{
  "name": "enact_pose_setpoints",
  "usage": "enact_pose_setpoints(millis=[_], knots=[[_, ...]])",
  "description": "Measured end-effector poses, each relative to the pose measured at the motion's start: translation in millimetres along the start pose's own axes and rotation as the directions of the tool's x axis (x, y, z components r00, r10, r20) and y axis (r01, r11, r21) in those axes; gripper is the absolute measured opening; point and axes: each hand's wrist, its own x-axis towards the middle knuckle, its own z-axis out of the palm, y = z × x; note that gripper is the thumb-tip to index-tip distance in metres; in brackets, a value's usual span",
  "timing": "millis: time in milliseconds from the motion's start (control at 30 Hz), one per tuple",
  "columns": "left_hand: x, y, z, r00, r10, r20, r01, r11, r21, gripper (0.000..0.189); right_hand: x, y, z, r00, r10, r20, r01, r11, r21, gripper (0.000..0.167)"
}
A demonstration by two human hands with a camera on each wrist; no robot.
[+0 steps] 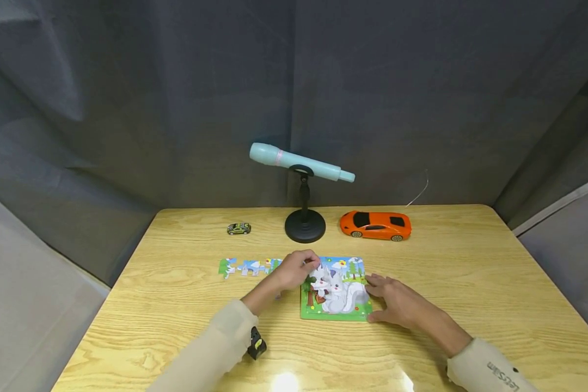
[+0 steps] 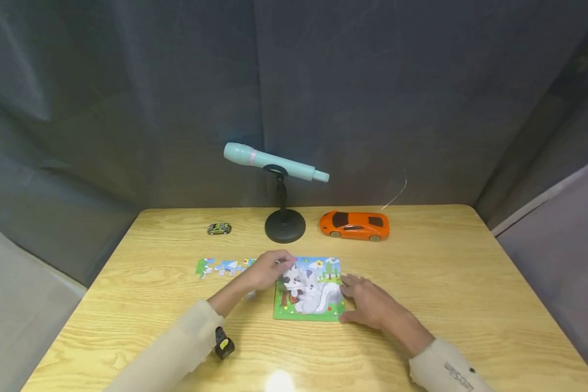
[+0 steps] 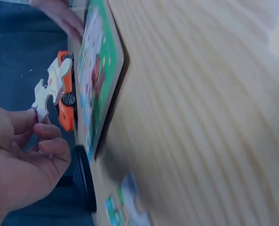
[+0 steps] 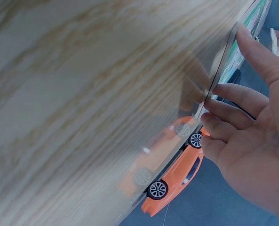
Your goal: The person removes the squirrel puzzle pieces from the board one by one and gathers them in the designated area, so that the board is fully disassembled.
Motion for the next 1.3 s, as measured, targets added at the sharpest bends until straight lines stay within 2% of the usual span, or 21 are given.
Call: enact_pose_setpoints(millis=[333,567,833,1067,1300], knots=[[-19.1,-25.0,-36.8,1.000,0.005,-0.030,-0.004,0.999,0.043,0.020,0.4,-1,0,1.000,0.011,0.003,-0.011,1.000,0.001,0.071],[-37.2,-46.2,-62.1,0.996,-0.057,-0.064,0.062,0.995,0.077,0.017,0.1,-2,-1,1.000,0.004,0.007,-0.004,1.000,0.003,0.071],[-53.3,-61.7,-86.5,0.994,-0.087,-0.065,0.094,0.990,0.107,0.017,0.6,-3,-2,1.000,0.007,0.013,-0.007,1.000,0.000,0.071],[-61.1,-80.9,-97.6,0.992,-0.116,-0.049,0.123,0.980,0.159,0.016,1.0,-3,-2,1.000,0.012,0.013,-0.012,1.000,-0.004,0.072],[-65.9,-86.7,-98.3,0.987,-0.154,-0.048,0.161,0.966,0.204,0.016,1.7,-2,0,1.000,0.002,0.007,-0.002,1.000,-0.024,0.072]])
